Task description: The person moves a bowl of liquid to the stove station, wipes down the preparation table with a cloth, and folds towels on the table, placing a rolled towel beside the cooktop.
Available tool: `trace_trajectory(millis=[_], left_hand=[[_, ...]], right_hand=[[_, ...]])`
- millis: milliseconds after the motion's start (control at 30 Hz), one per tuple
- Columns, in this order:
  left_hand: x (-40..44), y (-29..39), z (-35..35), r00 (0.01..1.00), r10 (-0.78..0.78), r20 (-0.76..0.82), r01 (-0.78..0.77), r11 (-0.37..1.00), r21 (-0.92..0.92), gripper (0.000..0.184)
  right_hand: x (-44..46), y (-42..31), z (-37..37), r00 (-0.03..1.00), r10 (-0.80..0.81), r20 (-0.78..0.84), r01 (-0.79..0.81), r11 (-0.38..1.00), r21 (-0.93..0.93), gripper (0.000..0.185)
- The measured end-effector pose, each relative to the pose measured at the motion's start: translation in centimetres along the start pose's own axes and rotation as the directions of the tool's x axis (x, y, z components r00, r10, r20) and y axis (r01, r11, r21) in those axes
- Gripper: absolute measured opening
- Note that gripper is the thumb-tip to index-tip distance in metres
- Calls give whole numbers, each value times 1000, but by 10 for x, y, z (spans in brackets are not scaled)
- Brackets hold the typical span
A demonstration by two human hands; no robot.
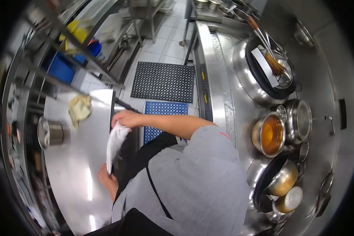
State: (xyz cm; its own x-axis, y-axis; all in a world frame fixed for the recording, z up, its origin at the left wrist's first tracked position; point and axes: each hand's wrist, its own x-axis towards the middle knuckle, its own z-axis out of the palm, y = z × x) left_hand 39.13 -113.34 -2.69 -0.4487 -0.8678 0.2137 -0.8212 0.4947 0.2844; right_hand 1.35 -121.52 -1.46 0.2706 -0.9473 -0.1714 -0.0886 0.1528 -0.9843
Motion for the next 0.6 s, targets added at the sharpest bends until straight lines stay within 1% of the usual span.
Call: trace_trajectory(millis=[33, 67, 100, 133, 167, 200, 233, 267, 300, 333, 367, 400, 433, 467, 500, 567, 600], left_hand=[[38, 24, -12, 990, -44, 137, 48, 999, -25, 43], [69, 42, -27, 956, -96, 277, 112, 993, -42, 40], [97, 62, -37, 897, -151, 415, 185, 982, -42, 37], [125, 72, -37, 923, -90, 375, 165, 971, -173, 32], [155, 76, -35, 884, -64, 463, 173, 965, -197, 32], [184, 77, -34, 835, -57, 547, 201, 957, -208, 31], [217, 81, -29, 770, -27, 637, 212, 953, -216, 34], [241, 76, -15, 779, 37, 626, 186, 940, -287, 35], [273, 88, -12, 793, 172, 585, 94, 913, -396, 31], [303, 109, -16, 740, 155, 654, 188, 886, -423, 25], [329, 123, -16, 702, 85, 707, 305, 861, -407, 23], [356, 136, -11, 679, 91, 728, 363, 821, -442, 25], [384, 149, -2, 665, 127, 736, 399, 773, -494, 26], [404, 158, 9, 664, 149, 733, 416, 741, -528, 28], [426, 168, 21, 664, 183, 725, 425, 706, -567, 29], [481, 193, 57, 683, 273, 677, 401, 635, -661, 31], [500, 206, 76, 690, 315, 652, 389, 597, -701, 31]], right_hand=[[-12, 1, -34, 974, 219, 55, -225, 964, 140, 37], [-23, 5, -54, 971, 239, -23, -234, 963, 133, 37], [-36, 6, -68, 961, 262, -92, -249, 960, 130, 37], [-50, 9, -84, 945, 288, -152, -270, 954, 127, 39], [-58, 22, -102, 969, 127, -214, -152, 983, -105, 44], [-62, 42, -119, 975, -45, -218, -31, 943, -331, 50], [-64, 63, -136, 966, -25, -257, -47, 962, -269, 54], [-66, 84, -155, 950, -105, -294, 27, 966, -258, 56], [-76, 75, -176, 906, -148, -397, 41, 963, -265, 51], [-86, 69, -199, 891, -139, -432, 2, 953, -303, 46], [-95, 47, -221, 899, 52, -436, -135, 978, -162, 42], [-105, 28, -241, 877, 192, -441, -194, 980, 41, 39], [-107, 37, -259, 847, 211, -487, -162, 977, 142, 37], [-114, 32, -280, 833, 276, -479, -197, 958, 210, 36], [-118, 33, -297, 819, 287, -498, -155, 945, 288, 34], [-122, 34, -332, 748, 418, -516, -175, 874, 454, 31], [-125, 31, -344, 721, 439, -536, -145, 852, 503, 29]])
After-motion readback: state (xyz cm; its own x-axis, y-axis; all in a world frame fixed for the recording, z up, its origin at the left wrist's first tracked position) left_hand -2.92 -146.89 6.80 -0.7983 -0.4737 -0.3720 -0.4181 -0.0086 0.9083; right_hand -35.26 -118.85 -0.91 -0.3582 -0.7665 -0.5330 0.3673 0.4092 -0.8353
